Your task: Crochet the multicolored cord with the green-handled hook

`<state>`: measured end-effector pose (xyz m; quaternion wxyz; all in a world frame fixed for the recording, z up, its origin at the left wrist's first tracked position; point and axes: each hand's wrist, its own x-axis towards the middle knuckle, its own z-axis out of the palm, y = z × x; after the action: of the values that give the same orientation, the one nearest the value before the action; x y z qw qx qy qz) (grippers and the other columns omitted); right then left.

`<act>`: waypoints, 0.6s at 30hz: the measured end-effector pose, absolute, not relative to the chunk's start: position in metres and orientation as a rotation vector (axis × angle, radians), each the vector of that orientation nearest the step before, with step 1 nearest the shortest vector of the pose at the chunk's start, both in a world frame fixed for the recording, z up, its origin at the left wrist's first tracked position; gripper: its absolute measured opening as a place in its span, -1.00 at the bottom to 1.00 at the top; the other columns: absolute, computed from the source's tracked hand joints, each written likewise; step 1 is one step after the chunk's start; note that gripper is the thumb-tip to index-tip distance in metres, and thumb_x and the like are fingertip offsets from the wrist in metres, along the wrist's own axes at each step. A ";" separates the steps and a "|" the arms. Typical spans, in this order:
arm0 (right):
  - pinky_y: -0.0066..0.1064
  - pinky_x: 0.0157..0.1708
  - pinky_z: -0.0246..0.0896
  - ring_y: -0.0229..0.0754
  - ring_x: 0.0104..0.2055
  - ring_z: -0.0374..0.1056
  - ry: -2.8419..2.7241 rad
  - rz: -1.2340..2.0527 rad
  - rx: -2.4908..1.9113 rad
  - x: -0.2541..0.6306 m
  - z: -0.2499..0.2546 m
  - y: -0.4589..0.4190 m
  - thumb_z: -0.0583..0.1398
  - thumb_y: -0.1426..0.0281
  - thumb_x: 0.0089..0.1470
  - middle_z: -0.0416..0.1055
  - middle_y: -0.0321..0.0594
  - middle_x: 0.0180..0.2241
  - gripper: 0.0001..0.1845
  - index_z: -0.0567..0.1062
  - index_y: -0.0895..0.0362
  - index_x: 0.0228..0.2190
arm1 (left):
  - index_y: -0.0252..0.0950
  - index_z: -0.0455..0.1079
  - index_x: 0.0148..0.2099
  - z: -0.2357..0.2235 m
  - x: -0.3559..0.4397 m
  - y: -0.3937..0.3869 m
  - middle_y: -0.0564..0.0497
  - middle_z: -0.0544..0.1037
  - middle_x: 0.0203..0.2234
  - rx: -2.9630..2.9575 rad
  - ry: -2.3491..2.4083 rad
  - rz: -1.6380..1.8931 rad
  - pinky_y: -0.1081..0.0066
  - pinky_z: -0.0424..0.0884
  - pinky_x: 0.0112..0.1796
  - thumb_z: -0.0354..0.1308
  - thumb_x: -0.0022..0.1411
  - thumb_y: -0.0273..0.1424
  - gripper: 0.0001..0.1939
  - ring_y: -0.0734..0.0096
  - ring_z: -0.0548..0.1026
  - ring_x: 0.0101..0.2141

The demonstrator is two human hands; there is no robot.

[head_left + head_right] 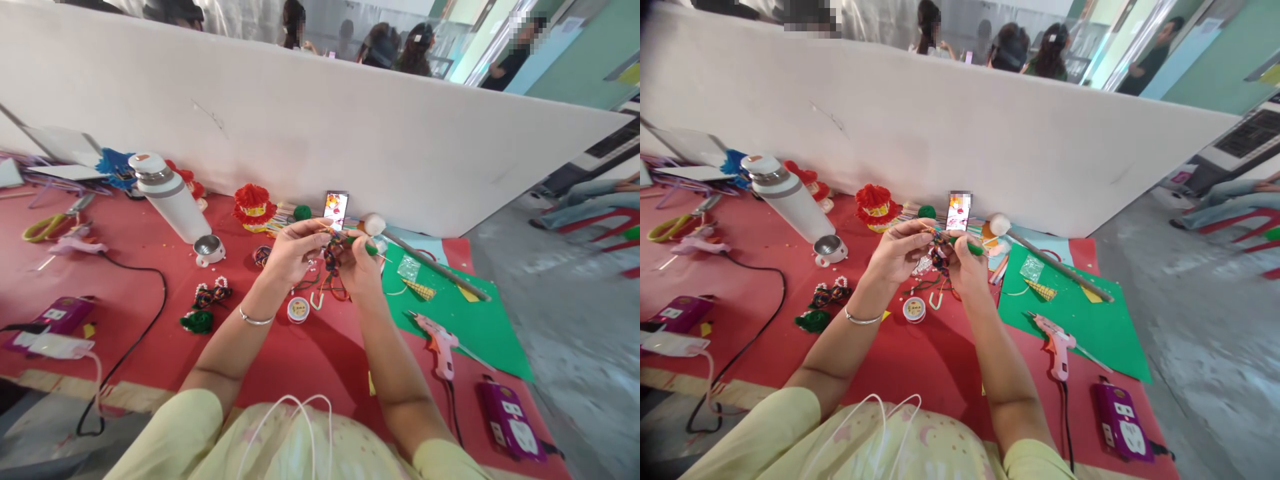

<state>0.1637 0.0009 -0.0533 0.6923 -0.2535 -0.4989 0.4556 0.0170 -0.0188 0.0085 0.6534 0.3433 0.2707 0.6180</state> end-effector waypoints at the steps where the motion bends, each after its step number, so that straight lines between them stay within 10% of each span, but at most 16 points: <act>1: -0.34 -0.31 0.54 -0.21 -0.27 0.62 -1.082 1.078 -0.542 0.163 -0.053 0.001 0.37 -0.04 0.19 0.72 -0.35 -0.24 -0.69 0.66 -0.11 -0.21 | -0.22 0.75 -0.26 0.009 0.017 -0.019 0.05 0.60 -0.52 0.781 0.617 1.417 0.55 0.04 -0.63 0.60 -0.14 -0.43 -0.70 0.68 0.26 -0.61; 18: -0.10 0.10 0.57 -0.10 -0.02 0.65 -1.014 0.784 -0.693 0.144 -0.059 -0.015 0.36 0.04 0.21 0.74 -0.31 -0.18 -0.73 0.71 -0.09 -0.18 | -0.19 0.76 -0.23 -0.002 0.036 -0.019 0.07 0.67 -0.50 0.633 0.677 1.504 0.59 0.21 -0.61 0.65 -0.17 -0.42 -0.64 0.68 0.38 -0.60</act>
<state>0.1439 -0.0154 -0.0591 0.7461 -0.3165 -0.4634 0.3584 0.0364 -0.0191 -0.0022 0.6347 0.2770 0.2962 0.6578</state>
